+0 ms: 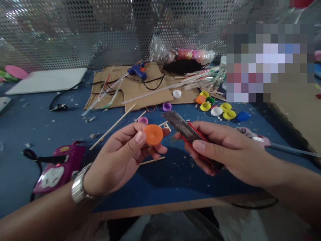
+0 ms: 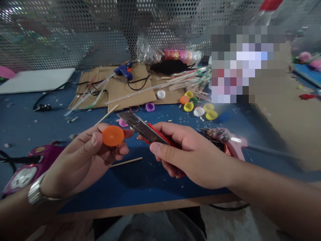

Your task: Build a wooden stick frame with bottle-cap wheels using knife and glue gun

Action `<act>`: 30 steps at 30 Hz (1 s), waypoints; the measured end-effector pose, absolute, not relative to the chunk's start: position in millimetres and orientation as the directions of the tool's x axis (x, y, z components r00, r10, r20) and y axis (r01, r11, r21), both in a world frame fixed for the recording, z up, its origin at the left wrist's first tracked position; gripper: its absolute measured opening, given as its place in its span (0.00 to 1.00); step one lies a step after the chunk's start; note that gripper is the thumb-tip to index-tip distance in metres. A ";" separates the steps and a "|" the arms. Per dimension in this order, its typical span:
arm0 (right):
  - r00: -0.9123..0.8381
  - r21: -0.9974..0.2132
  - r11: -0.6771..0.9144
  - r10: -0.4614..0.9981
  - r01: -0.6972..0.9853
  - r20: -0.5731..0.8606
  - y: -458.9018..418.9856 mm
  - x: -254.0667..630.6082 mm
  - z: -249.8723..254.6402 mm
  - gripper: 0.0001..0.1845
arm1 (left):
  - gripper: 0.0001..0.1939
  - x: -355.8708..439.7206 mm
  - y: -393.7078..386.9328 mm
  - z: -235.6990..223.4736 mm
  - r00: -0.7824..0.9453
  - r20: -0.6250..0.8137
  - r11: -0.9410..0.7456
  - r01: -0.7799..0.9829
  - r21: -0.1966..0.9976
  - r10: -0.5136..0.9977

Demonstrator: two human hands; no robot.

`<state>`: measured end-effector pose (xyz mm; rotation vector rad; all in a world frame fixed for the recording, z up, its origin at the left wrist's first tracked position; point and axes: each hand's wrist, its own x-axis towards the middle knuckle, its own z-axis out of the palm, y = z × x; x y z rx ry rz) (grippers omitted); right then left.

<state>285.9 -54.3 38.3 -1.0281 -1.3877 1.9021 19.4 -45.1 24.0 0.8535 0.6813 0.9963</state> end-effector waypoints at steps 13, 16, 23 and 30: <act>-0.421 -0.986 -0.146 0.892 0.074 -0.164 -57.6 284.5 39.3 0.24 | 0.13 19.6 -43.5 23.0 0.379 -0.018 0.194 -0.433 0.880 0.925; -0.450 -0.982 -0.116 0.876 0.152 -0.173 -58.3 285.5 41.6 0.25 | 0.11 20.0 -43.8 22.2 0.362 0.014 0.152 -0.426 0.892 0.932; -0.526 -0.977 -0.076 0.833 0.200 -0.172 -59.4 290.2 35.2 0.18 | 0.11 17.9 -45.4 23.9 0.276 0.065 0.036 -0.347 0.937 0.959; -0.540 -0.959 0.032 0.831 0.283 -0.131 -57.8 291.3 38.6 0.19 | 0.16 14.2 -49.0 19.7 0.255 0.158 -0.094 -0.247 0.964 0.954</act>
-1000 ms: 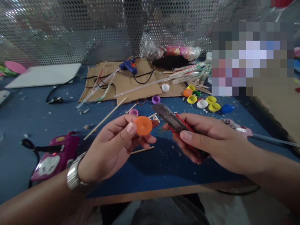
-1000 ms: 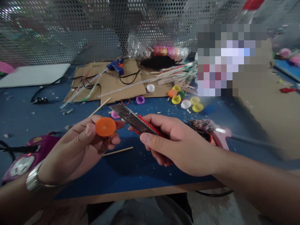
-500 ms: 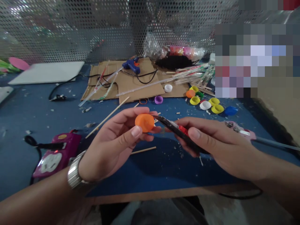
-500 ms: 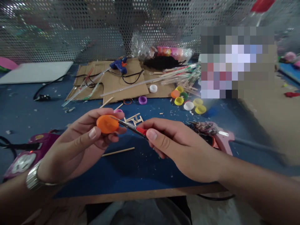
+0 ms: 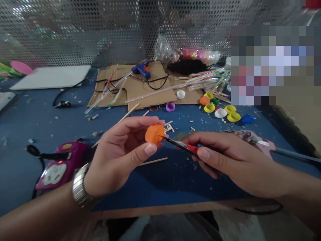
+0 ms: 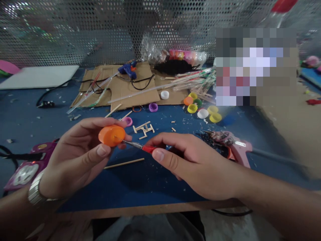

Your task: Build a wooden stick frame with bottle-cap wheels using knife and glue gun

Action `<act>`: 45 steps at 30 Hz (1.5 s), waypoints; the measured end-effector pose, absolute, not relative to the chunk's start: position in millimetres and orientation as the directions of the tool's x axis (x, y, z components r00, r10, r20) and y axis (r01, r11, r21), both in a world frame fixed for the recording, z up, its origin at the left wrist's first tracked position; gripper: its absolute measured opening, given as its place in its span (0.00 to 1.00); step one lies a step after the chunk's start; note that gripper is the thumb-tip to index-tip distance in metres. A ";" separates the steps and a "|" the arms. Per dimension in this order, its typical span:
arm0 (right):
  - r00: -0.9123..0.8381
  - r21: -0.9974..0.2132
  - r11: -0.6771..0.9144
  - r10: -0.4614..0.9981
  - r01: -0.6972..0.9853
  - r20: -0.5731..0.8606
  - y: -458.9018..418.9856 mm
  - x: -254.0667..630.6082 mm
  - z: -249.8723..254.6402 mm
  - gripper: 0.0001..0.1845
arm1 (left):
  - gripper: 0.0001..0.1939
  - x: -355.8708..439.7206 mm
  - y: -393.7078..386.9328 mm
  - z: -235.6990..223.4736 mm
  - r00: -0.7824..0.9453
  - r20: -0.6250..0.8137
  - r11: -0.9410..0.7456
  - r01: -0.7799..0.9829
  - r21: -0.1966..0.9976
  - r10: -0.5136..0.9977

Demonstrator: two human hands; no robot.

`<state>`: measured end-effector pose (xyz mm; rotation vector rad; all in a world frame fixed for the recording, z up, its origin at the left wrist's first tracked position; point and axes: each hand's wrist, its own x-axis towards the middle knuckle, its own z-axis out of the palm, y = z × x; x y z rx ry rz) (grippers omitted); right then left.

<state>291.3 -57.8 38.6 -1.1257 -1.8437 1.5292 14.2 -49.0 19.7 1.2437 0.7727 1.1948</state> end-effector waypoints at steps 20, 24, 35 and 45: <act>-0.587 -0.672 0.548 0.784 0.498 0.204 -51.3 302.4 40.8 0.19 | 0.09 13.3 -43.2 23.7 0.171 0.289 -0.307 0.088 0.948 0.942; -0.607 -0.660 0.565 0.768 0.494 0.204 -50.4 302.8 41.8 0.19 | 0.11 12.9 -43.8 23.4 0.172 0.241 -0.249 0.023 0.968 0.955; -0.556 -0.738 0.444 0.824 0.507 0.113 -51.4 300.6 46.9 0.21 | 0.19 12.6 -42.6 24.6 0.255 0.302 -0.282 -0.110 0.953 0.919; -0.572 -0.871 0.215 0.816 0.441 -0.088 -50.9 296.8 50.8 0.21 | 0.21 3.9 -37.6 22.7 0.303 0.457 -0.509 0.120 0.852 0.836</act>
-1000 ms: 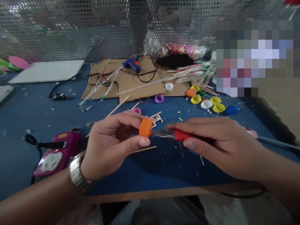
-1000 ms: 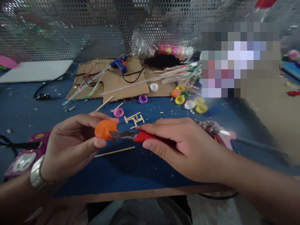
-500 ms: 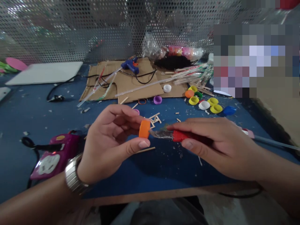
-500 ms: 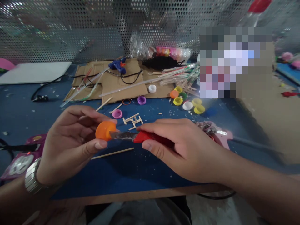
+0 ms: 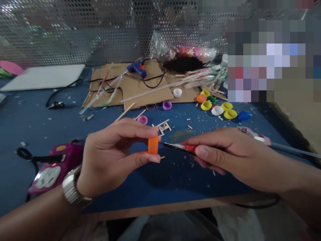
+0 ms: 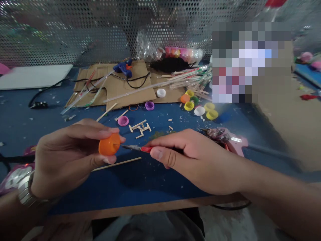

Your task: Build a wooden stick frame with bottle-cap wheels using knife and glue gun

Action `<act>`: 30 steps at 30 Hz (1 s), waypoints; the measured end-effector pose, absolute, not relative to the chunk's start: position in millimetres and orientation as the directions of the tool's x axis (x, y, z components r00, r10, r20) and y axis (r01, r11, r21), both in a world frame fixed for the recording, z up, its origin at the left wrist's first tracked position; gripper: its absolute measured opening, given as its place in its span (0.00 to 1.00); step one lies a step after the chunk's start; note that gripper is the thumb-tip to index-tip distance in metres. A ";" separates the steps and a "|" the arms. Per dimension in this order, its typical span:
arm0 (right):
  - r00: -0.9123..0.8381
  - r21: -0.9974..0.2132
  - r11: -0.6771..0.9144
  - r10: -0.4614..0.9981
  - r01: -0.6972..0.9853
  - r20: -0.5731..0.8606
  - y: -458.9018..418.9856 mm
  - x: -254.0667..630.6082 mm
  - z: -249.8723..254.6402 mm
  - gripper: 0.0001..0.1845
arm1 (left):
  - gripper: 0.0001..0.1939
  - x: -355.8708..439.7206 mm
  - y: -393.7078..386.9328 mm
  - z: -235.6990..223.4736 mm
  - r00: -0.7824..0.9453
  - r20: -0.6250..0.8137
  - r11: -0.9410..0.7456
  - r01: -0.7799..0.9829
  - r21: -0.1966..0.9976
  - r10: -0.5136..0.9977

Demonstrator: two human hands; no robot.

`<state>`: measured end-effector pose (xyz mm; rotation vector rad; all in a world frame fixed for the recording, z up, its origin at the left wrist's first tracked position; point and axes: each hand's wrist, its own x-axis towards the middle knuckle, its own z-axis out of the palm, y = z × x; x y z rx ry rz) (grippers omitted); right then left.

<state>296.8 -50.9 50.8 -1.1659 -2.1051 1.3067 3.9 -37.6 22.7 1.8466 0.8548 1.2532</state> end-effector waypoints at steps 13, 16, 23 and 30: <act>-0.583 -0.702 0.493 0.801 0.513 0.136 -53.0 297.9 50.5 0.19 | 0.19 6.1 -39.3 22.6 0.284 0.384 -0.416 0.056 0.908 0.878; -0.576 -0.753 0.434 0.812 0.495 0.089 -52.2 297.5 50.2 0.18 | 0.17 7.6 -39.4 24.9 0.307 0.318 -0.318 -0.049 0.947 0.897; -0.488 -0.806 0.329 0.871 0.492 0.058 -50.6 303.1 47.8 0.20 | 0.22 14.0 -37.5 25.0 0.230 0.328 -0.326 -0.047 0.944 0.916; -0.497 -0.779 0.316 0.868 0.541 0.007 -50.9 301.5 43.5 0.21 | 0.24 16.9 -40.4 21.2 0.235 0.297 -0.287 -0.076 0.955 0.926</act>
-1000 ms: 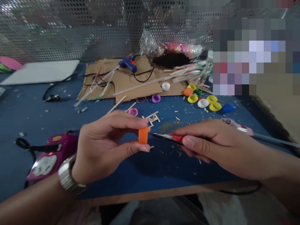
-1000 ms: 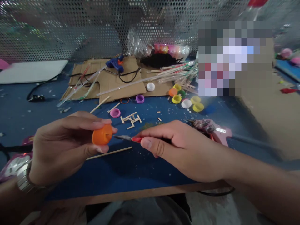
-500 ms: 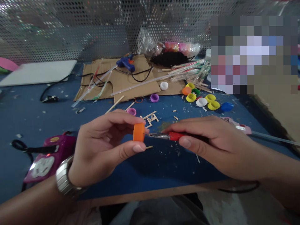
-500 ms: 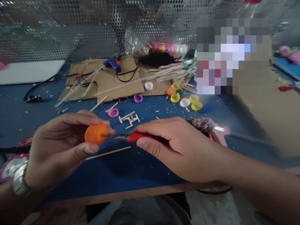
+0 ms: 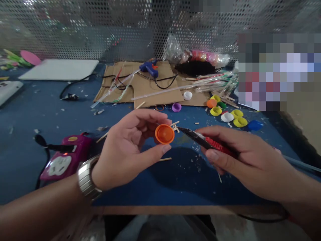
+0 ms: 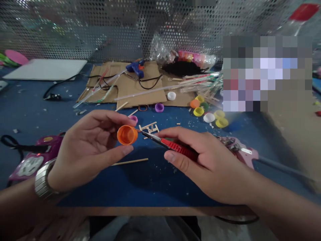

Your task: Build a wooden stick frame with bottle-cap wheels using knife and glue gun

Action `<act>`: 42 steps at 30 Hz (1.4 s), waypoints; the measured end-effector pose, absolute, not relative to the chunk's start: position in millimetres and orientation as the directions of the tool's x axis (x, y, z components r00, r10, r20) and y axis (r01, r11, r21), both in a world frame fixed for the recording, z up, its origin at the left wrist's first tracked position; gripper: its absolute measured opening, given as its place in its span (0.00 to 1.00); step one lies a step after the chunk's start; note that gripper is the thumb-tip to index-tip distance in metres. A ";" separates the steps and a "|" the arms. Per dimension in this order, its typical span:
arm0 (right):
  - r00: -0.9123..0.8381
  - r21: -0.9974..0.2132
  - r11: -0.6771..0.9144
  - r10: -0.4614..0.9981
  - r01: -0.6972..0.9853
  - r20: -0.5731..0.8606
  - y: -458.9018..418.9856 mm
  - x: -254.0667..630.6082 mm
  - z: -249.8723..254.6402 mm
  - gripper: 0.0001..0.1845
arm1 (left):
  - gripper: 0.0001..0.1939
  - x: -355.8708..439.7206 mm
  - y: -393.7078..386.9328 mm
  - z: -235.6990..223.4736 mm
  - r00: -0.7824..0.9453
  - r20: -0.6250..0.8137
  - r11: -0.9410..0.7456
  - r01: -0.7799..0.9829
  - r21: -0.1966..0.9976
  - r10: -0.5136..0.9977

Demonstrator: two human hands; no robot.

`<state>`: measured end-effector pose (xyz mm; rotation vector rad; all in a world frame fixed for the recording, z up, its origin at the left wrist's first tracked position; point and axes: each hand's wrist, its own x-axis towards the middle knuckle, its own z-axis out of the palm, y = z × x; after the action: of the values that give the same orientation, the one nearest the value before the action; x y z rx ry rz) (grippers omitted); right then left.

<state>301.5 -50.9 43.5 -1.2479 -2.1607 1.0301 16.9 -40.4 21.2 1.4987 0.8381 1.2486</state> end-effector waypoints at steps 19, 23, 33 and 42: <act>-0.528 -0.916 -0.314 0.749 0.248 -0.400 -63.2 294.0 38.8 0.33 | 0.22 15.8 -43.2 19.4 0.261 0.321 -0.318 -0.055 0.946 0.910; -0.548 -0.905 -0.351 0.720 0.242 -0.426 -62.1 289.8 42.0 0.34 | 0.22 15.1 -42.5 16.8 0.276 0.314 -0.310 -0.060 0.949 0.908; -0.537 -0.900 -0.368 0.723 0.232 -0.434 -61.5 291.5 38.3 0.31 | 0.23 14.7 -44.1 16.4 0.282 0.323 -0.315 -0.073 0.946 0.903; -0.570 -0.932 -0.165 0.752 0.323 -0.331 -58.4 291.5 41.2 0.28 | 0.22 14.6 -43.8 16.9 0.343 0.340 -0.346 -0.047 0.937 0.876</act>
<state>291.5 -58.4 41.2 -1.2249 -1.7703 1.7889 14.6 -43.8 16.9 1.6211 0.7609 1.1741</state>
